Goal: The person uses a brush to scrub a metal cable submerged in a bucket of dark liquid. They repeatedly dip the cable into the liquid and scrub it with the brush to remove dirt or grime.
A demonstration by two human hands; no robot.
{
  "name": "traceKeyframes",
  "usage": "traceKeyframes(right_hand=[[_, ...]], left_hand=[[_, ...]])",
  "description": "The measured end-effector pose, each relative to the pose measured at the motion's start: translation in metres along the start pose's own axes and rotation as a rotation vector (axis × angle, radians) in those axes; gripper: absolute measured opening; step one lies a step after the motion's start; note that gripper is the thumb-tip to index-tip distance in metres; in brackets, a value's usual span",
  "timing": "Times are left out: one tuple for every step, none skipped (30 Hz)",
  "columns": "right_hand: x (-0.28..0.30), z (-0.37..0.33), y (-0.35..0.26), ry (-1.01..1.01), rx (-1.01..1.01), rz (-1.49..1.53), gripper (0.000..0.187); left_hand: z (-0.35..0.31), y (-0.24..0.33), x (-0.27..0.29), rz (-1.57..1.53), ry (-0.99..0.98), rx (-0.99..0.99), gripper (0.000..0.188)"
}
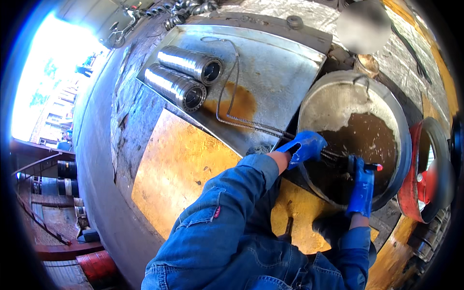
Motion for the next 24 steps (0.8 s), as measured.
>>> traceKeyframes(right_hand=[[0.009, 0.003, -0.012, 0.011, 0.063, -0.018, 0.034], [0.006, -0.002, -0.029, -0.057, 0.146, -0.048, 0.036], [0.003, -0.003, -0.035, -0.089, 0.168, -0.06, 0.035], [0.004, -0.003, -0.04, -0.091, 0.178, -0.057, 0.034], [0.004, -0.004, -0.042, -0.089, 0.174, -0.041, 0.033], [0.001, -0.005, -0.045, -0.086, 0.174, -0.024, 0.032], [-0.012, -0.011, -0.051, -0.101, 0.179, -0.02, 0.031], [-0.026, -0.02, -0.052, -0.131, 0.178, -0.017, 0.031], [-0.042, -0.031, -0.052, -0.155, 0.178, -0.019, 0.031], [-0.049, -0.038, -0.053, -0.155, 0.194, -0.051, 0.031], [-0.056, -0.045, -0.052, -0.151, 0.21, -0.078, 0.032], [-0.062, -0.051, -0.05, -0.159, 0.247, -0.135, 0.033], [-0.065, -0.053, -0.048, -0.16, 0.304, -0.226, 0.034], [-0.064, -0.052, -0.046, -0.152, 0.396, -0.364, 0.035], [-0.046, -0.049, -0.041, -0.118, 0.509, -0.544, 0.036], [-0.034, -0.043, -0.036, -0.075, 0.674, -0.775, 0.038], [-0.016, -0.04, -0.033, -0.021, 0.808, -0.982, 0.04], [-0.011, -0.059, -0.055, -0.013, 0.864, -1.13, 0.042], [-0.023, -0.064, -0.073, -0.094, 0.861, -1.085, 0.048], [-0.04, -0.087, -0.122, -0.172, 0.848, -1.038, 0.055], [-0.013, -0.065, -0.099, -0.108, 0.713, -1.075, 0.041], [0.016, -0.036, -0.086, -0.121, 0.461, -0.821, 0.039], [0.021, -0.012, -0.074, -0.118, 0.248, -0.427, 0.037], [0.021, 0.01, -0.057, -0.056, 0.069, -0.085, 0.038]], left_hand=[[0.001, 0.001, 0.003, 0.008, -0.017, 0.007, 0.034], [-0.002, -0.007, -0.003, -0.036, -0.02, -0.023, 0.033], [-0.007, -0.007, -0.007, -0.026, 0.014, 0.007, 0.032], [-0.006, -0.005, -0.008, 0.006, 0.053, 0.029, 0.032], [-0.006, 0.001, -0.006, 0.027, 0.127, 0.003, 0.029], [-0.004, 0.007, -0.002, 0.049, 0.204, -0.037, 0.026], [-0.002, -0.006, -0.012, 0.065, 0.224, -0.02, 0.025], [-0.001, -0.023, -0.034, 0.062, 0.228, -0.002, 0.025], [-0.003, -0.032, -0.047, 0.05, 0.219, 0.009, 0.024], [0.001, -0.026, -0.042, 0.049, 0.156, 0.033, 0.025], [0.004, -0.019, -0.036, 0.051, 0.088, 0.055, 0.025], [0.002, -0.016, -0.03, 0.057, 0.025, 0.09, 0.026], [0.001, -0.018, -0.027, 0.109, 0.111, 0.03, 0.022], [-0.001, -0.021, -0.024, 0.163, 0.19, -0.036, 0.019], [0.003, -0.004, -0.024, 0.2, 0.249, -0.124, 0.016], [0.003, -0.001, -0.016, 0.179, 0.271, -0.178, 0.017], [0.002, 0.006, 0.001, 0.124, 0.289, -0.258, 0.018], [-0.014, 0.009, 0.011, 0.07, 0.32, -0.267, 0.017], [-0.019, -0.024, -0.011, -0.06, 0.319, -0.238, 0.019], [-0.028, -0.05, -0.021, -0.129, 0.273, -0.243, 0.022], [-0.016, -0.042, -0.021, -0.134, 0.222, -0.249, 0.028], [0.006, -0.001, 0.0, -0.118, -0.068, -0.067, 0.036], [0.007, -0.004, 0.003, -0.181, -0.101, -0.005, 0.041], [0.005, 0.0, 0.009, -0.176, -0.201, 0.096, 0.041]])
Point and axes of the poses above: each hand's wrist, its own z-axis towards the middle knuckle, its own x-axis out of the back of the hand, y = z × x, the point moved 4 cm from there along z, towards the middle knuckle
